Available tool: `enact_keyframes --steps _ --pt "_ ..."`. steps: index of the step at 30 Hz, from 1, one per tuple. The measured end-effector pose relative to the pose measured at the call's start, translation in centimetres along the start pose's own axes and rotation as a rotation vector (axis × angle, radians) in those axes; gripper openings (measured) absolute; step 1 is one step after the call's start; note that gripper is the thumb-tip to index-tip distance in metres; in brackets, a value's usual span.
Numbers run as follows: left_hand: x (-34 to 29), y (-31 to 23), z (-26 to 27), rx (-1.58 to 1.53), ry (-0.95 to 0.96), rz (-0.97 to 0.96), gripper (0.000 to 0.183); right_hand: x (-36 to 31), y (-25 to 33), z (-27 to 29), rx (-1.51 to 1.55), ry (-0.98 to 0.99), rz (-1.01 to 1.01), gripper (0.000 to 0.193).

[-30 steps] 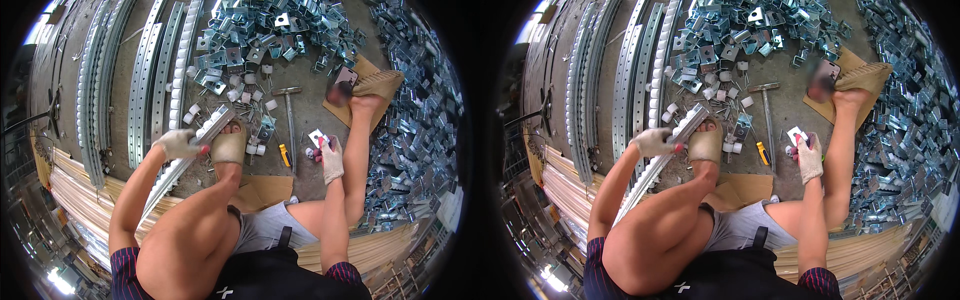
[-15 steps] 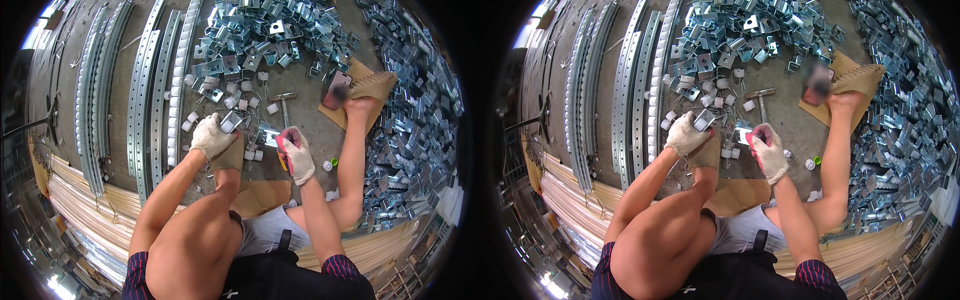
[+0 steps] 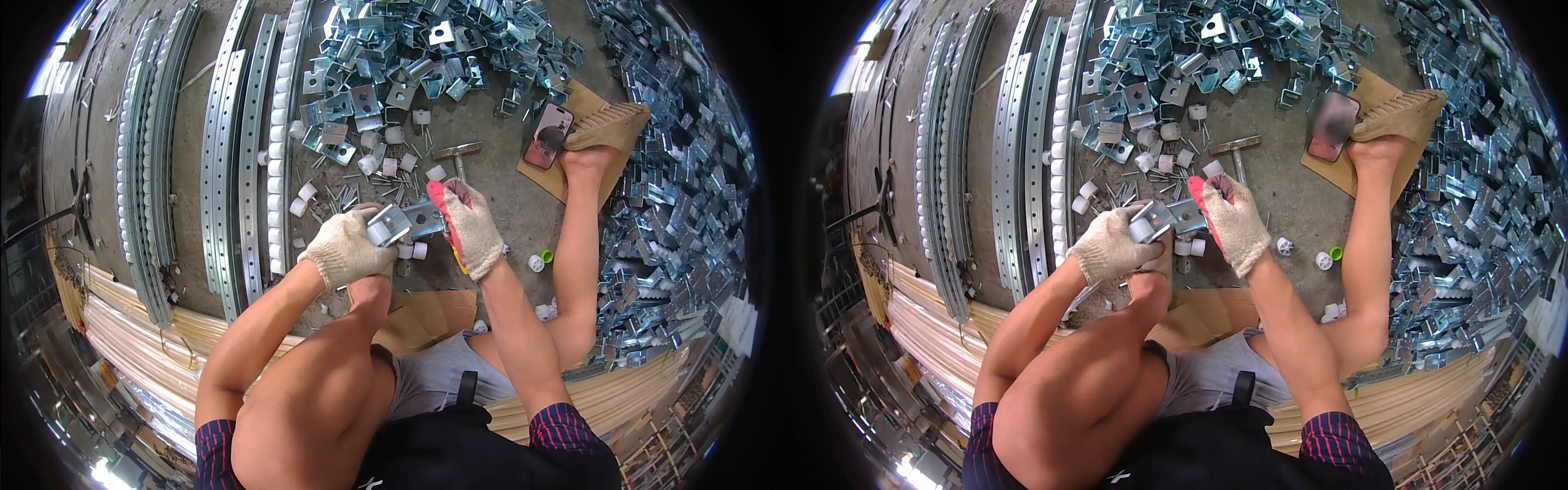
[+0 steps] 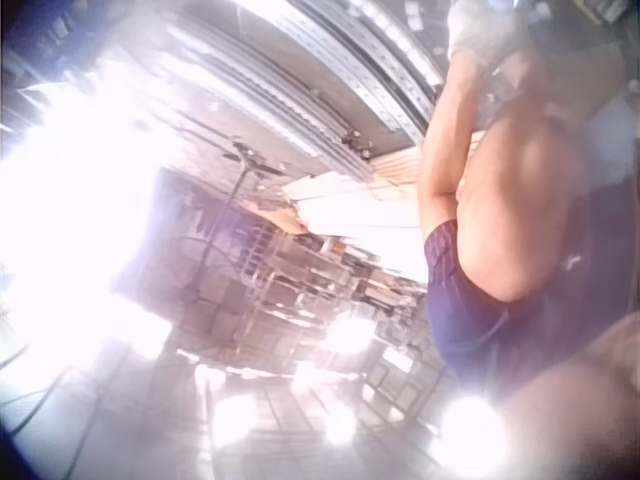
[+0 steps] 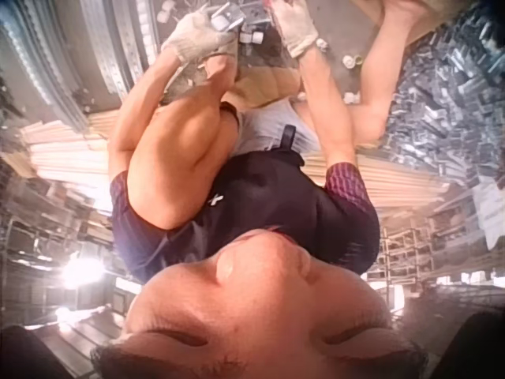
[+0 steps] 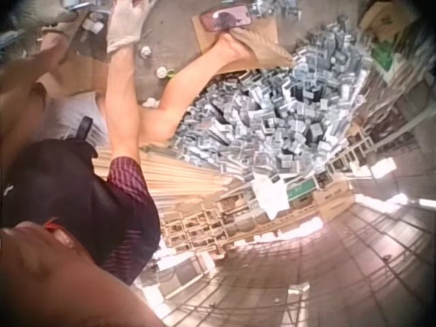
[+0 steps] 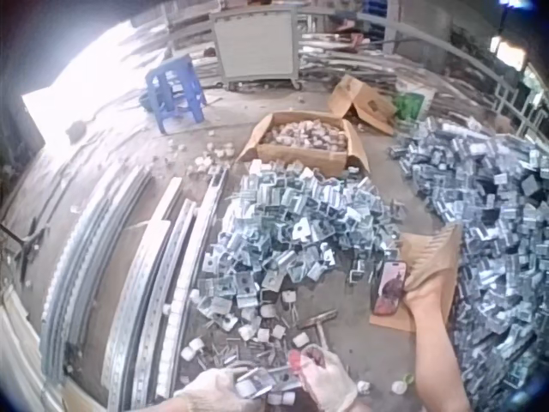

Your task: The person uses a hammer and a screwdriver to assemble small metal brackets onto a larger metal rail while sitting on the floor.

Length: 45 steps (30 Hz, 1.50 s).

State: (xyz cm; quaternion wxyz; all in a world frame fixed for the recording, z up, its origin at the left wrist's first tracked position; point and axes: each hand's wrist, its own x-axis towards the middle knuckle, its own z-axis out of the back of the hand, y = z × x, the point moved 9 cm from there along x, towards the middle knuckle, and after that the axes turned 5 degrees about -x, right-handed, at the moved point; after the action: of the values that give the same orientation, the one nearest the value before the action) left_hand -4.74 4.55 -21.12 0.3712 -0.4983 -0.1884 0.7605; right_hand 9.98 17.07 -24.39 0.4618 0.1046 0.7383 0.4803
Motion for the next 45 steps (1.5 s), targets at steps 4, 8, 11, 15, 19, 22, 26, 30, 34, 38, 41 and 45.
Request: enact_keyframes --steps 4,8,11,15,19,22,26,30,34,38,41,45 --pt "-1.5 0.3 -1.5 0.171 0.012 -0.037 0.051 -1.0 -1.3 -0.6 0.083 0.036 -0.085 0.027" --pt "-2.1 2.2 -2.8 0.158 0.028 -0.067 0.039 -1.6 -2.1 -1.4 -0.011 0.057 0.053 0.025" --pt "-3.0 1.6 -2.6 0.177 0.031 -0.058 0.037 -1.8 -3.7 -1.3 0.031 0.029 0.051 0.023" --pt "-3.0 0.8 -2.5 0.165 0.017 -0.098 0.037 -1.6 -2.8 -1.4 0.131 0.024 0.03 0.023" --pt "-3.0 0.8 -3.0 0.157 0.037 -0.106 0.036 -1.2 -2.8 -0.8 0.113 0.097 -0.056 0.021" --pt "-4.1 0.3 -5.5 0.187 0.177 -0.131 0.034 -1.5 -0.9 -3.6 -0.174 0.316 0.068 0.018" --pt "-4.1 0.5 -2.7 0.261 0.011 0.037 0.036 -2.4 3.1 -3.6 -0.281 0.16 0.132 0.022" --pt "-3.9 -0.9 -1.1 0.11 -0.103 -0.111 0.042 -2.7 3.3 1.0 -0.212 0.068 0.153 0.025" --pt "-4.1 -1.2 -1.4 0.099 -0.066 -0.142 0.045 -3.1 0.3 2.0 0.047 -0.072 0.094 0.024" --pt "-3.6 -1.1 -1.7 0.14 -0.041 -0.102 0.058 -4.8 -0.7 0.6 0.078 -0.066 -0.038 0.024" --pt "-2.9 -0.2 -2.6 0.151 0.098 0.009 0.076 -4.9 -1.2 0.1 0.153 -0.103 -0.031 0.023" --pt "-3.1 -0.8 -2.8 0.124 0.037 -0.001 0.056 -3.9 -1.5 0.1 0.172 -0.084 0.023 0.022"
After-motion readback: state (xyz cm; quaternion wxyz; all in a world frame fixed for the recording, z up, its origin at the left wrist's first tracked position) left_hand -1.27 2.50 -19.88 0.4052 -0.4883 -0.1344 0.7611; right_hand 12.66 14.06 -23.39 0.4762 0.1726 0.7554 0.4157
